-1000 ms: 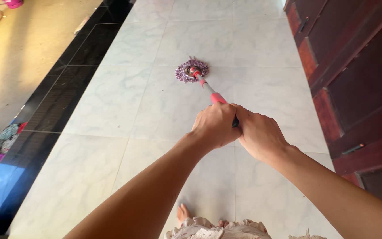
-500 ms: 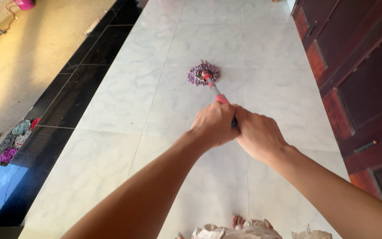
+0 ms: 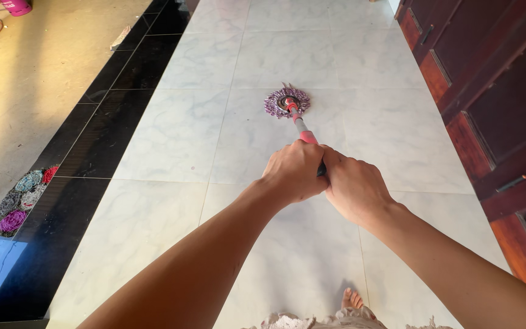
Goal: The person holds a mop with both hands and moves the mop head across white and black tiled floors in an entryway near a stack of red plastic stools.
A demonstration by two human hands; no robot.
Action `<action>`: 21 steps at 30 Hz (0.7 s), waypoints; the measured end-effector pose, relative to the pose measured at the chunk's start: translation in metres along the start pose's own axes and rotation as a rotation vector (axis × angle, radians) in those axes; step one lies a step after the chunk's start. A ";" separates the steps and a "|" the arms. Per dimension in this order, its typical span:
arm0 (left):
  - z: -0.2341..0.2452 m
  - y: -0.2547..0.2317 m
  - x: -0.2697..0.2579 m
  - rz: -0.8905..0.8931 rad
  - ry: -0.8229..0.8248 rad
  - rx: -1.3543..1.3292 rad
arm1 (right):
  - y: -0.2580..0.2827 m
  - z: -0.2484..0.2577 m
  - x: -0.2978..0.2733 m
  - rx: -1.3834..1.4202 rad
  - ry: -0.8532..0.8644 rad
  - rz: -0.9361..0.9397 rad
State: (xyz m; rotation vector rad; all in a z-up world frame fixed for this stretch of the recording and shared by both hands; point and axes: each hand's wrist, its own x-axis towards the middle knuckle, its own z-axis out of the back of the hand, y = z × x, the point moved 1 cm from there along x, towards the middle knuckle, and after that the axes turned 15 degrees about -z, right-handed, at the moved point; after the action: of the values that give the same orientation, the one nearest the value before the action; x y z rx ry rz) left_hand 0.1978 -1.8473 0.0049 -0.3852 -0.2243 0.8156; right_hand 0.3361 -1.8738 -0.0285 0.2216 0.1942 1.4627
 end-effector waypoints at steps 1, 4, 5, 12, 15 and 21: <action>0.003 0.005 -0.002 -0.005 -0.015 0.003 | 0.006 0.000 0.002 -0.012 -0.021 0.018; 0.014 0.018 -0.005 -0.004 -0.047 -0.010 | 0.019 -0.003 0.013 -0.042 -0.064 0.066; 0.017 0.022 -0.004 0.002 -0.050 -0.026 | 0.022 -0.004 0.018 -0.047 -0.070 0.074; 0.030 0.055 0.008 0.016 -0.105 -0.036 | 0.044 -0.008 0.051 -0.015 -0.067 0.074; 0.038 0.079 0.022 0.029 -0.103 -0.010 | 0.058 -0.011 0.077 0.028 -0.100 0.079; 0.058 0.132 0.075 0.061 -0.072 0.035 | 0.073 -0.017 0.153 0.045 -0.091 0.061</action>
State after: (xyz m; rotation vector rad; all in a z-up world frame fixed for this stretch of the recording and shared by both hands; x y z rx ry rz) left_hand 0.1413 -1.6954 0.0057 -0.3314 -0.2661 0.8930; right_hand 0.2762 -1.7138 -0.0252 0.3321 0.1475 1.5068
